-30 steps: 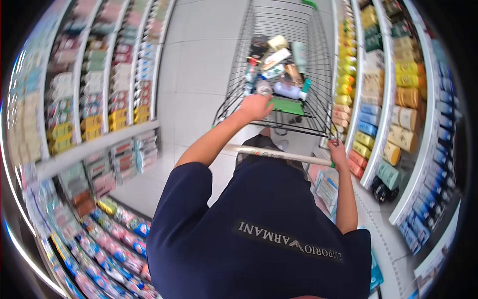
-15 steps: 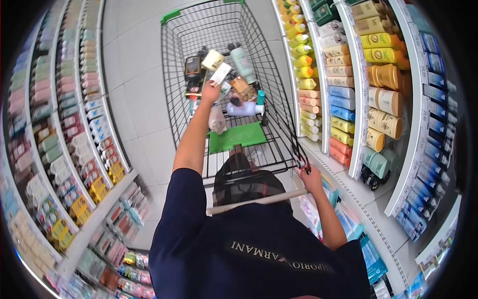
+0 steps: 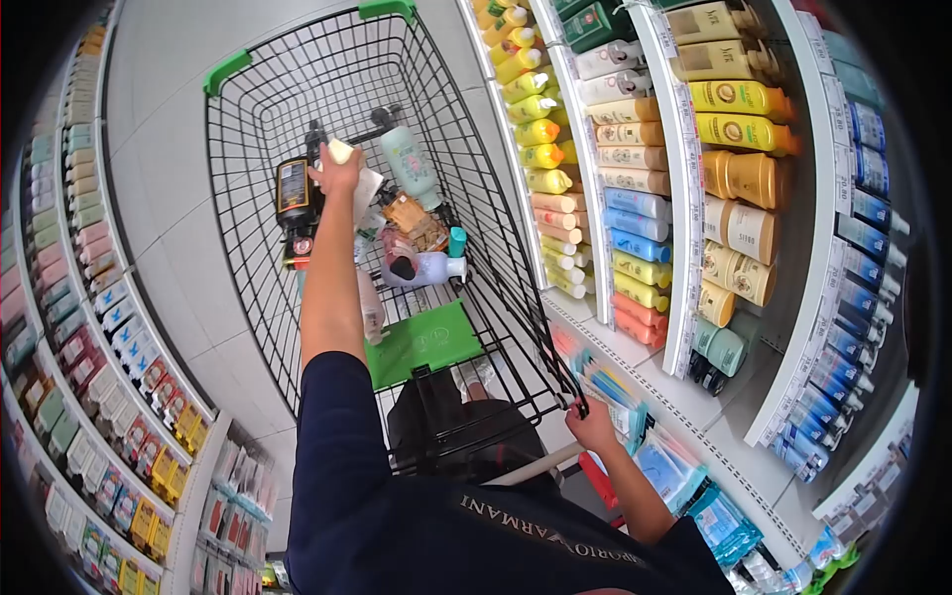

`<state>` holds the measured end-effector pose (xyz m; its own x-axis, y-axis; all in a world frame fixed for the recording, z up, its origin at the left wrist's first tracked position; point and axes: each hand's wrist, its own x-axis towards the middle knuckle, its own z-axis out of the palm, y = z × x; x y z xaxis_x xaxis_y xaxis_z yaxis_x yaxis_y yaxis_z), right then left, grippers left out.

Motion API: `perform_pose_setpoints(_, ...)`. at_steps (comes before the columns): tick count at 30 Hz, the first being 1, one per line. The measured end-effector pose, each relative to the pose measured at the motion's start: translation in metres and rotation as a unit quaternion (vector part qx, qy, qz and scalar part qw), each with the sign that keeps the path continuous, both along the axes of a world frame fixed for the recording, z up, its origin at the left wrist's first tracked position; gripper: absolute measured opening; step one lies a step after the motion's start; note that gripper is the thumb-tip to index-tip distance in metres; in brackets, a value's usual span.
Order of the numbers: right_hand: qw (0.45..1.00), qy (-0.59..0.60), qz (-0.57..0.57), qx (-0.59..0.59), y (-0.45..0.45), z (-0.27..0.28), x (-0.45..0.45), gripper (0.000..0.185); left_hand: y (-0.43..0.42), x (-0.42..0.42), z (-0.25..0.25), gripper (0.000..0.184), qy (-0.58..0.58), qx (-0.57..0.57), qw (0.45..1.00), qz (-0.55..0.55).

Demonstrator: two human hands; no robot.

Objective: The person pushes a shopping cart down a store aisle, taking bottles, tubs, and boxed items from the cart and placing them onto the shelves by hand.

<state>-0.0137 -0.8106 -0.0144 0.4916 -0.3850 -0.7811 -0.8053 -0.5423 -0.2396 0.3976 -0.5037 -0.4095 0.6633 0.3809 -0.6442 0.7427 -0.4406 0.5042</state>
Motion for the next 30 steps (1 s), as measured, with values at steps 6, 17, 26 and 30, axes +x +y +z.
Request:
perform_pose_setpoints(6,1.000,0.004,0.011,-0.019,0.003,0.001,0.009,0.012,-0.018,0.025,-0.004,0.090,0.048,0.067,0.997,0.013)
perform_pose_setpoints(17,0.999,-0.021,0.048,0.002,-0.018,-0.003,0.045,0.005,0.004,0.012,0.107,0.057,-0.091,-0.344,0.913,0.198)
perform_pose_setpoints(26,0.976,-0.116,0.178,-0.039,-0.044,-0.047,0.085,0.015,-0.038,-0.057,0.326,0.061,-0.004,-0.661,0.746,0.083)
perform_pose_setpoints(30,0.978,-0.098,0.186,-0.017,-0.041,-0.036,0.123,0.019,-0.086,-0.091,0.420,0.065,0.031,-0.675,0.738,0.008)
